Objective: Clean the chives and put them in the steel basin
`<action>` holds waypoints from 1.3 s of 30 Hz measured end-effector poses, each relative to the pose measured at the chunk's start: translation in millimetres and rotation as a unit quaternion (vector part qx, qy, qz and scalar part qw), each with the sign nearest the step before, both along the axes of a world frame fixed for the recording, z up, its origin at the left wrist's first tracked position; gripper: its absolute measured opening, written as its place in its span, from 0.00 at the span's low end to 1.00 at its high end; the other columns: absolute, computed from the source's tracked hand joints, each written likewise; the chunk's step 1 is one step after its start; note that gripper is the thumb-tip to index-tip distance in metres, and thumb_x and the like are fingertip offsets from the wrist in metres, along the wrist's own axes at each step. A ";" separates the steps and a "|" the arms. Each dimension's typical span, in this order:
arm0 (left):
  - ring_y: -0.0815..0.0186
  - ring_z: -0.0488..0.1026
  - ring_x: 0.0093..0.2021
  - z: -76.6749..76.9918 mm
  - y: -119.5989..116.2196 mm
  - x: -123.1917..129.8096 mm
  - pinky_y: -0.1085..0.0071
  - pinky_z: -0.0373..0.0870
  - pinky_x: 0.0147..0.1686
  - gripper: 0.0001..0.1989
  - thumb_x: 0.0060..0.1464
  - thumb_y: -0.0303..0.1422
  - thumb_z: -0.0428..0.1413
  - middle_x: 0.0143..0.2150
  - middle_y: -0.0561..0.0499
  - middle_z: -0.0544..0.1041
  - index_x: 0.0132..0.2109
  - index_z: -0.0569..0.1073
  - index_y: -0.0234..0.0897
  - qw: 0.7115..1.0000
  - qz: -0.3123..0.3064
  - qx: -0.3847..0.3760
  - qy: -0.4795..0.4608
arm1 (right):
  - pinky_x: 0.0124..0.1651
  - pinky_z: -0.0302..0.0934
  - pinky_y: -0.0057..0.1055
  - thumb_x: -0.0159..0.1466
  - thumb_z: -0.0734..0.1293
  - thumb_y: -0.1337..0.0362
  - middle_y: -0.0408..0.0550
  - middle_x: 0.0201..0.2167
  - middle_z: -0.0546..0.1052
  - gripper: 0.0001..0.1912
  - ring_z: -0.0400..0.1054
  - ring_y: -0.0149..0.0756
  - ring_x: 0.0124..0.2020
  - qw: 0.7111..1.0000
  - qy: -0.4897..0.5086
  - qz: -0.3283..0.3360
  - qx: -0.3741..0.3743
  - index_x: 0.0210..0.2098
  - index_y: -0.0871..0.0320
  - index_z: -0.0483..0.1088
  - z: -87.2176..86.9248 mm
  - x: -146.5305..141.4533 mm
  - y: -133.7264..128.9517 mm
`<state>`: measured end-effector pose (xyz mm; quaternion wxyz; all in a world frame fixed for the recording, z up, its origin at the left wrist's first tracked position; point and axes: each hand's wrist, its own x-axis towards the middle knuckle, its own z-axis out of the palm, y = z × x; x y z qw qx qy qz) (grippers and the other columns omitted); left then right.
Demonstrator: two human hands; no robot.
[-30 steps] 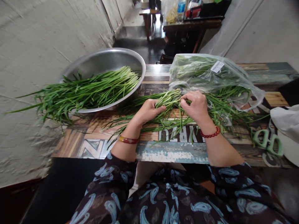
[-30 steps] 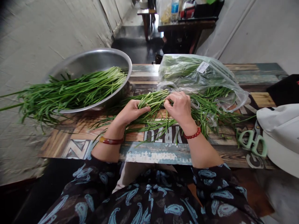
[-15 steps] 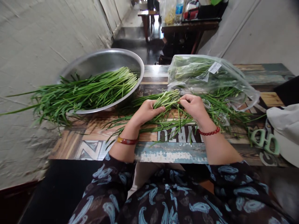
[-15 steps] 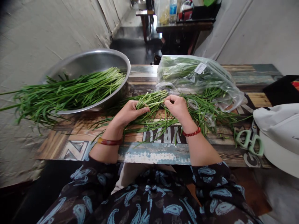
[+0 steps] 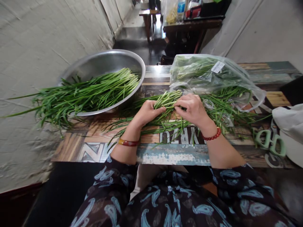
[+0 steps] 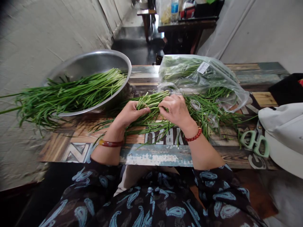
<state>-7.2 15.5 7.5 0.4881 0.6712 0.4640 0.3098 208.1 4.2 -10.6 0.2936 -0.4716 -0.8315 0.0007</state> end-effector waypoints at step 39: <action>0.74 0.68 0.22 12.4 0.2 -11.6 0.77 0.67 0.25 0.18 0.57 0.47 0.60 0.23 0.56 0.72 0.34 0.69 0.36 0.974 0.080 0.069 -0.202 | 0.45 0.67 0.33 0.68 0.63 0.68 0.50 0.40 0.82 0.13 0.75 0.36 0.40 0.923 0.051 0.295 -0.243 0.46 0.56 0.79 -14.3 -45.1 -27.9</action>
